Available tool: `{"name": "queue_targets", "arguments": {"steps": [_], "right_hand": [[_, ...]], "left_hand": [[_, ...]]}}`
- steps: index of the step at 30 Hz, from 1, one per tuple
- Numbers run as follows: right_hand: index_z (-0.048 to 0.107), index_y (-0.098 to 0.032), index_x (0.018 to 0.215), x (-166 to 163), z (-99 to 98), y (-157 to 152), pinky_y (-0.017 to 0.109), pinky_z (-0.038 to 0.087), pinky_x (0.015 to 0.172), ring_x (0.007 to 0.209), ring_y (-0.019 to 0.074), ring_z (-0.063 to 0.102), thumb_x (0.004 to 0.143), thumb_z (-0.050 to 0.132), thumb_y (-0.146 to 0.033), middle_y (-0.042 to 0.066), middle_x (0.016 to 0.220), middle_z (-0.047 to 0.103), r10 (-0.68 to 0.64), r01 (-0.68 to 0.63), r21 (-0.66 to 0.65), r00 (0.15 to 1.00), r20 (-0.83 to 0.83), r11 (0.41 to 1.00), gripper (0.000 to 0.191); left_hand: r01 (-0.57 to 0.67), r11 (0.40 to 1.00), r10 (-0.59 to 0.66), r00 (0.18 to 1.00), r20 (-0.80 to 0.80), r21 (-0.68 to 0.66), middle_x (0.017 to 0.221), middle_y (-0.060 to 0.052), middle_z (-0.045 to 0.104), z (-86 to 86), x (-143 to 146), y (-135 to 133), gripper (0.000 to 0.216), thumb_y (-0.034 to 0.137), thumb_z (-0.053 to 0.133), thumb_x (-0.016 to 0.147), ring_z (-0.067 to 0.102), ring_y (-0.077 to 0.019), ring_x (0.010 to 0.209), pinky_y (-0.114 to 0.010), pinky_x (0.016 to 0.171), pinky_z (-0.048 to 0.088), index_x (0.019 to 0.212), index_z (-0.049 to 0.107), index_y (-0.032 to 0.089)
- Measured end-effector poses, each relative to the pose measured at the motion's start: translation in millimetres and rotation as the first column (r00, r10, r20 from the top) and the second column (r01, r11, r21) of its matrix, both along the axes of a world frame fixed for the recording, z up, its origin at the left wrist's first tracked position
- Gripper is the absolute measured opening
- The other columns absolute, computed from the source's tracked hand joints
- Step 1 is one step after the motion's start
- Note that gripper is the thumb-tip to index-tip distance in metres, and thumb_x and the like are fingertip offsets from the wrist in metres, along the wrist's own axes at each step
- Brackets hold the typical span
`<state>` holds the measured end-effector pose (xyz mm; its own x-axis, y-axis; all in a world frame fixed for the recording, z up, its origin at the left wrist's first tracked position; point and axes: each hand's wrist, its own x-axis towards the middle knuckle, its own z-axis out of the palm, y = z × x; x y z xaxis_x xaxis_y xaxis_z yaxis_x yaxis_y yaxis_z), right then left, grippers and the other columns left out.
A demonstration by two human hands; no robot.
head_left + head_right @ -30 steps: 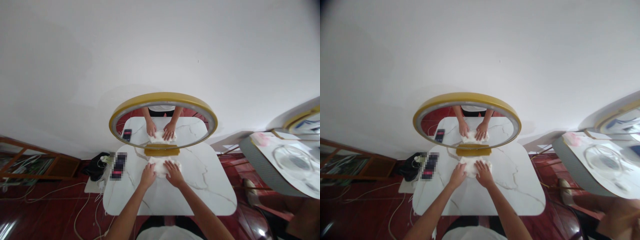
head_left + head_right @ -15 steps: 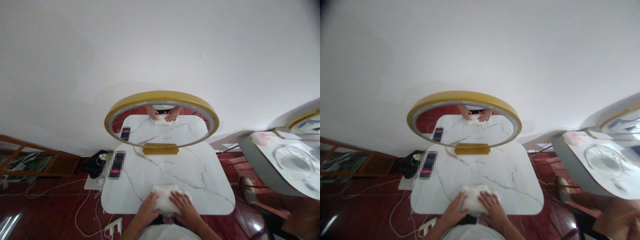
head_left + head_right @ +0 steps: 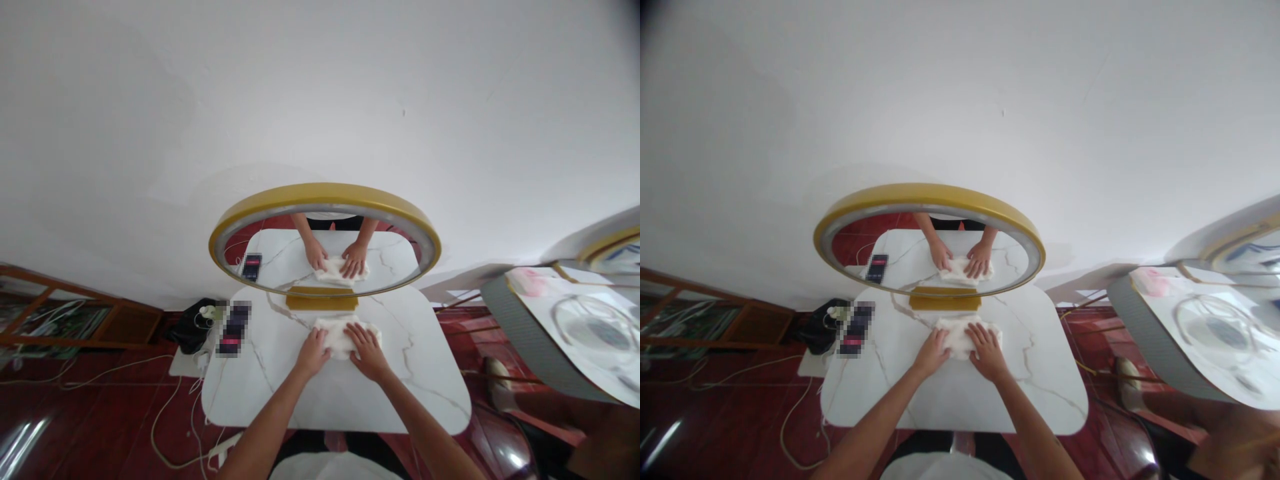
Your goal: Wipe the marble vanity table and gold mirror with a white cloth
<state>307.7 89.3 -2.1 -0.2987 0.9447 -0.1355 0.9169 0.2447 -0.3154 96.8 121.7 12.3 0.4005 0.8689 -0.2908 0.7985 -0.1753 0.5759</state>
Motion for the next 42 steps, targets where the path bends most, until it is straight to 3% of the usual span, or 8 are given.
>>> {"name": "queue_targets", "arguments": {"steps": [4,7,10,18,22,28,34,42], "right_hand": [[0.036,-0.023,0.137,1.3,1.8,11.6,0.043,0.007,0.110,0.137,0.0198,0.011,0.073,0.039,-0.015,0.000,0.149,0.022,-0.044,0.044,0.011,0.999,0.012,0.999,0.064],[0.037,-0.023,0.136,0.5,-0.3,0.7,0.042,0.007,0.111,0.137,0.0188,0.012,0.074,0.038,-0.015,-0.001,0.149,0.022,-0.057,0.057,0.022,0.998,0.012,0.998,0.063],[0.037,-0.024,0.136,1.6,-5.9,-27.1,0.043,0.006,0.111,0.137,0.0184,0.012,0.074,0.039,-0.016,-0.002,0.148,0.024,-0.048,0.048,0.044,0.999,0.006,0.998,0.063],[0.022,-0.027,0.142,23.8,-23.6,-137.0,0.048,0.010,0.111,0.136,0.0245,0.015,0.076,0.042,-0.020,-0.002,0.149,0.020,0.048,-0.046,0.054,0.999,-0.026,0.997,0.070],[0.018,-0.029,0.143,33.6,-26.9,-161.2,0.049,0.012,0.109,0.135,0.0265,0.019,0.077,0.044,-0.024,-0.002,0.149,0.020,0.106,-0.106,0.008,0.994,-0.034,0.994,0.071],[0.017,-0.033,0.142,21.9,-19.0,-144.7,0.052,0.013,0.107,0.134,0.0301,0.020,0.073,0.046,-0.025,-0.002,0.149,0.017,0.167,-0.175,-0.146,0.984,-0.070,0.974,0.076],[0.012,-0.036,0.143,-29.0,-11.8,-122.3,0.057,0.010,0.105,0.135,0.0315,0.016,0.075,0.048,-0.031,-0.003,0.151,0.010,0.242,-0.281,-0.280,0.956,-0.163,0.918,0.077],[0.012,-0.036,0.143,-86.7,-11.2,-101.8,0.058,0.010,0.106,0.135,0.0312,0.015,0.076,0.049,-0.031,-0.003,0.151,0.009,0.273,-0.316,-0.297,0.945,-0.179,0.901,0.076]], "left_hand": [[-0.030,1.000,0.030,1.000,-0.002,0.004,0.114,-0.009,0.047,-3.1,8.8,11.2,0.043,0.026,0.048,0.077,0.047,-0.0214,0.106,-0.032,0.095,0.037,0.118,0.044,0.017],[-0.029,1.000,0.029,1.000,0.001,-0.006,0.114,-0.009,0.047,-2.6,7.1,2.6,0.042,0.027,0.049,0.076,0.049,-0.0206,0.105,-0.031,0.093,0.038,0.117,0.044,0.017],[0.008,0.999,-0.007,1.000,0.015,-0.048,0.116,-0.008,0.047,-1.0,2.9,-19.9,0.043,0.030,0.050,0.076,0.050,-0.0198,0.103,-0.029,0.091,0.040,0.117,0.043,0.018],[0.153,0.957,-0.133,0.987,0.096,-0.248,0.120,-0.005,0.050,-1.7,-1.8,-106.3,0.054,0.037,0.059,0.068,0.052,-0.0206,0.106,-0.027,0.092,0.039,0.117,0.041,0.023],[0.168,0.947,-0.144,0.984,0.106,-0.275,0.116,-0.003,0.054,2.1,-2.8,-124.8,0.054,0.039,0.064,0.063,0.055,-0.0208,0.101,-0.026,0.086,0.042,0.112,0.044,0.027],[0.136,0.950,-0.119,0.990,0.077,-0.279,0.113,0.000,0.054,10.6,-22.9,-122.9,0.051,0.040,0.059,0.068,0.056,-0.0186,0.096,-0.026,0.083,0.040,0.113,0.039,0.027],[0.017,0.967,-0.017,1.000,0.005,-0.254,0.108,0.000,0.055,16.1,-73.8,-124.1,0.049,0.032,0.061,0.066,0.055,-0.0164,0.089,-0.024,0.076,0.039,0.109,0.039,0.026],[-0.075,0.980,0.081,0.996,0.025,-0.186,0.111,0.001,0.054,13.5,-122.9,-119.6,0.049,0.023,0.058,0.067,0.054,-0.0170,0.098,-0.025,0.084,0.039,0.112,0.039,0.027]]}}
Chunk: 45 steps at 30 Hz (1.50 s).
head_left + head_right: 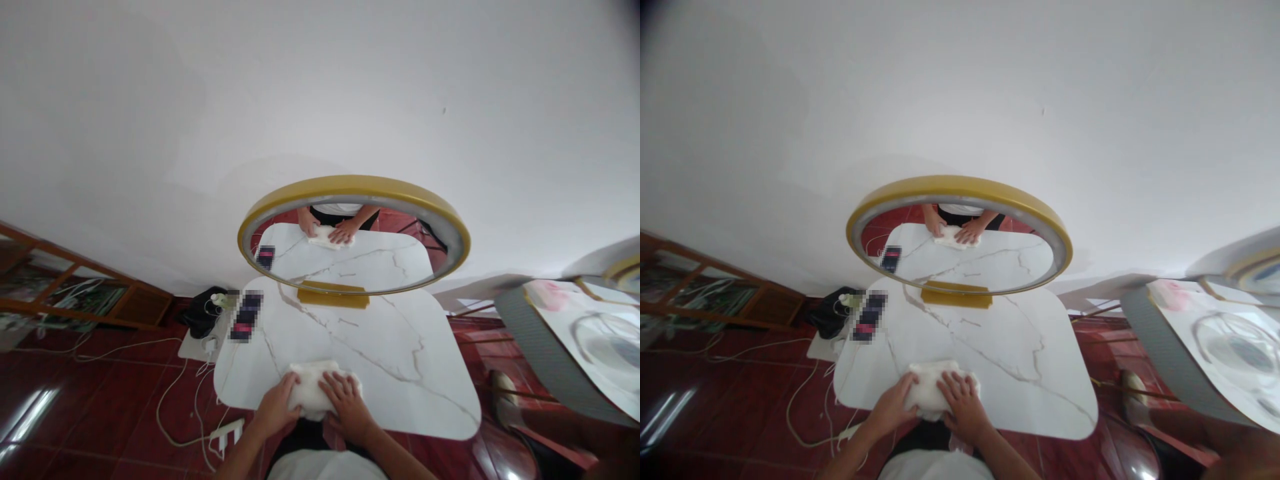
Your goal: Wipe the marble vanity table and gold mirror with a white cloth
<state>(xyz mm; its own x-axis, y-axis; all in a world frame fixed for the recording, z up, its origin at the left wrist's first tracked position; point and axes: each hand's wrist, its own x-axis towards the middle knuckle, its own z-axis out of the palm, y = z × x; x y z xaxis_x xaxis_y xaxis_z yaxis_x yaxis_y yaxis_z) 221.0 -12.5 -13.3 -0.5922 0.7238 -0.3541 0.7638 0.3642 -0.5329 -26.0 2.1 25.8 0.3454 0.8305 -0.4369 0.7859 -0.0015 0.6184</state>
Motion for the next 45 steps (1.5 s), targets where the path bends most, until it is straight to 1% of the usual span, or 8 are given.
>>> {"name": "queue_targets", "arguments": {"steps": [4,10,17,22,26,31,39,45], "right_hand": [[0.016,-0.035,0.142,-6.5,1.4,16.9,0.055,0.010,0.107,0.135,0.0296,0.016,0.074,0.050,-0.031,-0.003,0.151,0.010,-0.045,0.043,0.041,0.999,0.030,0.998,0.076],[0.020,-0.034,0.142,-19.4,0.1,52.9,0.050,0.013,0.107,0.135,0.0255,0.015,0.076,0.045,-0.026,-0.006,0.151,0.010,-0.140,0.121,0.188,0.986,0.087,0.975,0.071],[0.015,-0.032,0.143,-38.2,1.9,108.9,0.044,0.017,0.106,0.137,0.0222,0.012,0.080,0.040,-0.023,-0.007,0.151,0.010,-0.251,0.189,0.322,0.954,0.162,0.928,0.069],[0.012,-0.032,0.144,-41.9,2.3,130.4,0.044,0.015,0.107,0.137,0.0219,0.010,0.081,0.038,-0.021,-0.007,0.151,0.009,-0.281,0.217,0.337,0.947,0.156,0.916,0.069],[0.012,-0.031,0.144,-40.6,2.3,123.6,0.044,0.013,0.108,0.137,0.0214,0.011,0.080,0.039,-0.022,-0.007,0.151,0.010,-0.290,0.229,0.345,0.947,0.135,0.910,0.070],[0.014,-0.031,0.143,-26.0,-3.5,86.3,0.044,0.012,0.109,0.137,0.0211,0.013,0.081,0.039,-0.023,-0.006,0.150,0.014,-0.310,0.267,0.359,0.948,0.066,0.894,0.068],[0.012,-0.031,0.144,44.5,-7.4,15.2,0.045,0.012,0.110,0.137,0.0226,0.015,0.083,0.041,-0.030,-0.004,0.149,0.017,-0.206,0.188,0.301,0.978,0.029,0.935,0.067],[0.012,-0.032,0.143,95.3,-1.9,-24.5,0.046,0.013,0.110,0.136,0.0243,0.019,0.085,0.042,-0.038,-0.003,0.148,0.020,-0.193,0.181,0.252,0.981,0.024,0.951,0.066]], "left_hand": [[0.003,0.999,-0.002,1.000,-0.008,0.034,0.112,-0.002,0.052,-4.3,-1.3,18.9,0.046,0.021,0.056,0.067,0.054,-0.0182,0.098,-0.027,0.085,0.040,0.110,0.041,0.025],[-0.034,0.988,0.029,0.999,0.035,0.154,0.111,-0.005,0.051,-16.3,-2.9,62.3,0.045,0.020,0.053,0.068,0.050,-0.0207,0.103,-0.034,0.091,0.040,0.112,0.044,0.023],[-0.040,0.960,0.045,0.999,-0.012,0.279,0.113,-0.005,0.048,-18.9,-7.5,119.0,0.047,0.022,0.050,0.078,0.047,-0.0198,0.106,-0.034,0.095,0.038,0.124,0.043,0.024],[-0.059,0.946,0.095,0.991,-0.099,0.320,0.120,-0.004,0.045,-19.5,-4.1,133.2,0.047,0.019,0.043,0.085,0.043,-0.0189,0.111,-0.035,0.098,0.035,0.132,0.040,0.028],[-0.083,0.929,0.124,0.988,-0.090,0.361,0.120,-0.005,0.045,-21.0,-0.2,124.3,0.047,0.018,0.041,0.087,0.043,-0.0183,0.110,-0.034,0.099,0.035,0.134,0.039,0.028],[-0.087,0.940,0.112,0.992,-0.056,0.331,0.120,-0.004,0.044,-19.0,9.6,94.1,0.048,0.019,0.039,0.089,0.042,-0.0184,0.112,-0.035,0.100,0.034,0.135,0.037,0.030],[0.021,0.985,-0.021,1.000,-0.002,0.174,0.125,-0.006,0.042,-17.1,52.1,24.2,0.050,0.032,0.041,0.089,0.038,-0.0208,0.116,-0.037,0.104,0.030,0.138,0.031,0.027],[0.186,0.980,-0.186,0.982,-0.003,0.070,0.127,-0.007,0.045,-4.7,89.4,4.6,0.057,0.040,0.053,0.082,0.042,-0.0232,0.116,-0.036,0.102,0.033,0.135,0.035,0.027]]}}
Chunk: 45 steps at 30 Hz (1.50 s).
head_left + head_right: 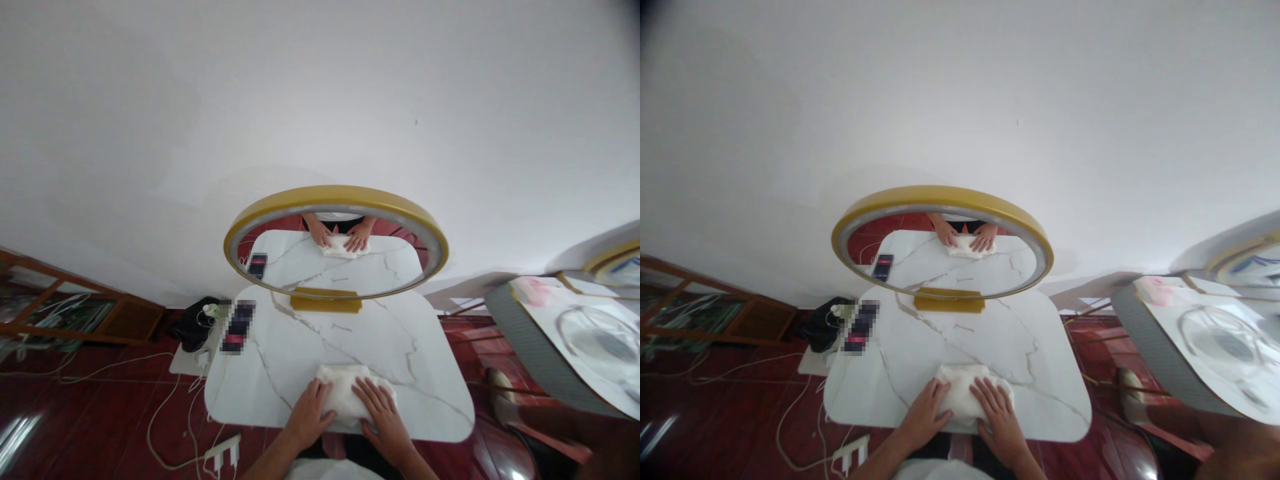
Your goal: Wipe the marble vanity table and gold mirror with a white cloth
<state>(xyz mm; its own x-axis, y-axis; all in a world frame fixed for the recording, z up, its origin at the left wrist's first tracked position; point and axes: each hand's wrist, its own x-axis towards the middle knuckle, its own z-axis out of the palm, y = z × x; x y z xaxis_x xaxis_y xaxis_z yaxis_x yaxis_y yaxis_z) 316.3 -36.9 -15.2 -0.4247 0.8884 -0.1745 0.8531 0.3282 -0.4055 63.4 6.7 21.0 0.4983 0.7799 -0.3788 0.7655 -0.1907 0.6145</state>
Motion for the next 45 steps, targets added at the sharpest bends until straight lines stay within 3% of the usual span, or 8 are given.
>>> {"name": "queue_targets", "arguments": {"steps": [6,14,24,32,45], "right_hand": [[0.012,-0.034,0.143,40.4,1.5,-25.1,0.046,0.014,0.110,0.135,0.0252,0.021,0.085,0.043,-0.043,-0.003,0.148,0.021,-0.056,0.056,-0.003,0.998,0.000,0.998,0.067],[0.016,-0.033,0.143,70.1,-8.6,-21.2,0.047,0.014,0.108,0.134,0.0268,0.024,0.086,0.043,-0.048,-0.001,0.148,0.023,-0.151,0.149,0.085,0.988,0.025,0.985,0.065],[0.016,-0.030,0.143,106.5,-7.7,70.3,0.046,0.011,0.108,0.136,0.0238,0.018,0.087,0.039,-0.037,-0.001,0.148,0.021,-0.248,0.228,0.205,0.966,0.079,0.952,0.061],[0.015,-0.030,0.143,135.1,-6.1,149.9,0.045,0.011,0.109,0.137,0.0212,0.014,0.088,0.036,-0.033,-0.003,0.149,0.018,-0.268,0.236,0.240,0.957,0.108,0.942,0.059],[0.025,-0.023,0.142,170.3,-13.5,212.9,0.045,0.010,0.108,0.136,0.0220,0.018,0.089,0.034,-0.033,0.003,0.147,0.027,-0.266,0.223,0.297,0.957,0.113,0.928,0.054]], "left_hand": [[0.262,0.965,-0.262,0.964,0.044,0.023,0.145,0.000,0.032,2.2,35.0,-0.6,0.062,0.038,0.054,0.083,0.028,-0.0236,0.132,-0.044,0.110,0.023,0.139,0.025,0.039],[0.272,0.961,-0.273,0.962,0.011,0.058,0.148,0.005,0.026,-7.7,84.4,13.1,0.066,0.025,0.053,0.085,0.024,-0.0195,0.135,-0.039,0.112,0.024,0.139,0.020,0.043],[0.183,0.940,-0.161,0.982,-0.101,0.287,0.147,0.000,0.029,-30.2,151.9,84.5,0.067,0.011,0.049,0.085,0.027,-0.0212,0.134,-0.043,0.109,0.031,0.141,0.020,0.036],[0.126,0.934,-0.095,0.990,-0.109,0.334,0.147,-0.002,0.029,-35.0,192.3,152.7,0.062,0.013,0.044,0.087,0.025,-0.0206,0.135,-0.043,0.109,0.029,0.141,0.020,0.032],[0.083,0.946,-0.052,0.993,-0.104,0.314,0.147,-0.008,0.028,-35.7,233.5,208.8,0.060,0.014,0.045,0.087,0.021,-0.0259,0.136,-0.041,0.109,0.024,0.142,0.023,0.024]]}}
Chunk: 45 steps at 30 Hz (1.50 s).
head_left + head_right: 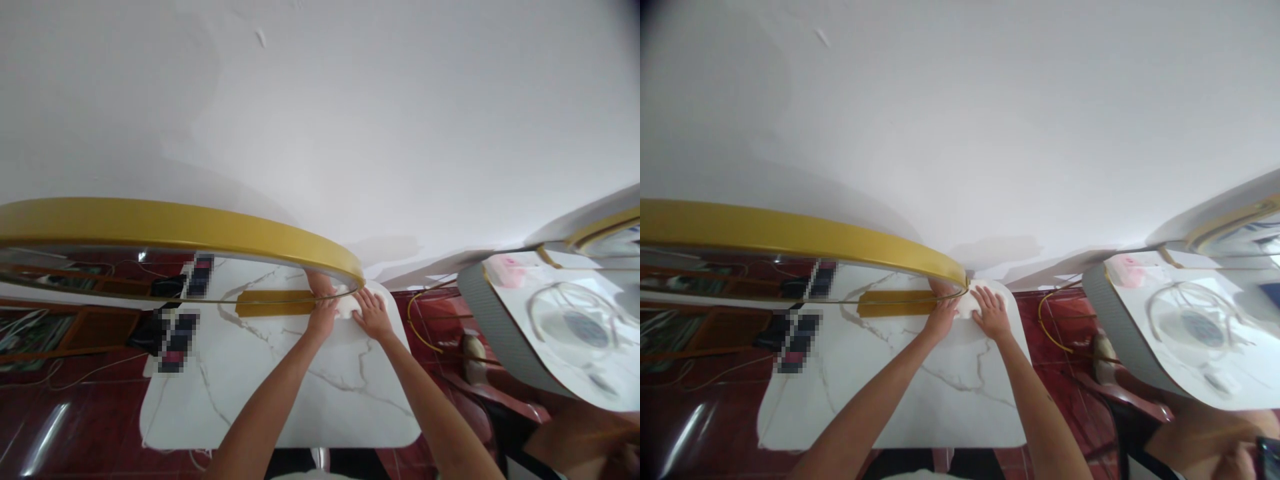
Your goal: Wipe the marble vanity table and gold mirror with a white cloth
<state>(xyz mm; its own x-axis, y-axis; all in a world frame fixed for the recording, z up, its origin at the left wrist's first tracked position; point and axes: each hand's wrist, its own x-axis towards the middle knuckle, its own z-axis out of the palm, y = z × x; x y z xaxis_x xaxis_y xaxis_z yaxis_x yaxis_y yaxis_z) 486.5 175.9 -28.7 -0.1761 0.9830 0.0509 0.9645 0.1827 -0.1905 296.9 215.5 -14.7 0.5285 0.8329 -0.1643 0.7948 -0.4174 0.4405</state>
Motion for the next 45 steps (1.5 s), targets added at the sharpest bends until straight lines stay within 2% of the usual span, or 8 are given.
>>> {"name": "queue_targets", "arguments": {"steps": [5,13,17,23,28,32,38,45], "right_hand": [[0.027,-0.025,0.141,12.9,-2.9,7.5,0.044,0.012,0.109,0.135,0.0219,0.022,0.087,0.041,-0.035,0.003,0.145,0.031,0.028,-0.028,0.007,1.000,-0.014,1.000,0.056],[0.024,-0.029,0.141,17.9,6.4,-10.2,0.045,0.012,0.109,0.135,0.0221,0.020,0.087,0.039,-0.033,-0.001,0.147,0.028,0.006,-0.006,0.037,1.000,0.005,0.999,0.056],[0.021,-0.030,0.142,21.2,13.4,-40.1,0.045,0.012,0.109,0.135,0.0220,0.019,0.087,0.039,-0.034,-0.002,0.147,0.026,0.008,-0.009,0.032,0.999,0.036,0.999,0.058],[0.021,-0.030,0.142,20.3,15.3,-111.4,0.048,0.010,0.109,0.135,0.0230,0.019,0.087,0.040,-0.036,-0.002,0.147,0.025,0.017,-0.017,-0.014,0.999,0.037,1.000,0.059],[0.022,-0.030,0.142,13.8,10.3,-186.0,0.049,0.011,0.109,0.135,0.0252,0.020,0.085,0.042,-0.039,-0.002,0.147,0.026,0.008,-0.007,-0.060,1.000,0.018,0.998,0.061],[0.023,-0.031,0.142,3.6,7.6,-231.1,0.051,0.011,0.109,0.134,0.0264,0.022,0.085,0.042,-0.041,-0.001,0.147,0.027,-0.013,0.014,-0.087,1.000,0.018,0.996,0.061],[0.024,-0.032,0.141,-18.2,7.7,-256.1,0.051,0.012,0.109,0.134,0.0264,0.023,0.085,0.042,-0.042,-0.003,0.147,0.027,-0.017,0.020,-0.091,0.999,0.029,0.996,0.060],[0.021,-0.032,0.142,-58.1,2.5,-257.7,0.051,0.012,0.108,0.134,0.0263,0.021,0.086,0.042,-0.044,-0.002,0.147,0.026,0.048,-0.047,-0.095,0.999,0.002,0.994,0.061]], "left_hand": [[0.008,0.999,-0.007,1.000,-0.023,0.034,0.144,-0.007,0.035,0.3,5.6,2.4,0.058,0.018,0.049,0.087,0.030,-0.0237,0.132,-0.039,0.108,0.027,0.140,0.027,0.025],[0.056,0.991,-0.055,0.998,-0.015,0.118,0.148,-0.008,0.025,5.9,12.5,-10.2,0.058,0.017,0.044,0.089,0.025,-0.0219,0.135,-0.040,0.108,0.029,0.142,0.021,0.025],[0.080,0.985,-0.076,0.997,-0.032,0.153,0.148,-0.007,0.026,5.5,12.7,-40.1,0.057,0.018,0.042,0.090,0.025,-0.0221,0.135,-0.041,0.107,0.032,0.142,0.021,0.026],[0.101,0.972,-0.094,0.995,-0.041,0.211,0.151,-0.003,0.019,-0.1,2.7,-114.6,0.060,0.019,0.038,0.091,0.021,-0.0229,0.136,-0.043,0.106,0.032,0.144,0.012,0.029],[0.203,0.962,-0.202,0.979,-0.020,0.181,0.152,0.000,0.013,-4.5,-15.8,-173.9,0.057,0.024,0.038,0.092,0.019,-0.0214,0.137,-0.040,0.108,0.028,0.143,0.012,0.032],[0.280,0.952,-0.286,0.958,0.033,0.122,0.153,0.001,0.008,-5.1,-32.6,-204.7,0.059,0.026,0.039,0.092,0.015,-0.0217,0.138,-0.038,0.110,0.021,0.143,0.011,0.032],[0.323,0.945,-0.326,0.937,0.124,0.045,0.152,0.001,0.007,-5.6,-57.7,-221.7,0.060,0.023,0.040,0.092,0.013,-0.0231,0.138,-0.039,0.111,0.020,0.143,0.010,0.033],[0.279,0.960,-0.280,0.958,0.062,0.035,0.152,0.003,0.007,3.2,-105.2,-231.9,0.064,0.020,0.045,0.089,0.014,-0.0206,0.138,-0.039,0.111,0.025,0.142,0.012,0.035]]}}
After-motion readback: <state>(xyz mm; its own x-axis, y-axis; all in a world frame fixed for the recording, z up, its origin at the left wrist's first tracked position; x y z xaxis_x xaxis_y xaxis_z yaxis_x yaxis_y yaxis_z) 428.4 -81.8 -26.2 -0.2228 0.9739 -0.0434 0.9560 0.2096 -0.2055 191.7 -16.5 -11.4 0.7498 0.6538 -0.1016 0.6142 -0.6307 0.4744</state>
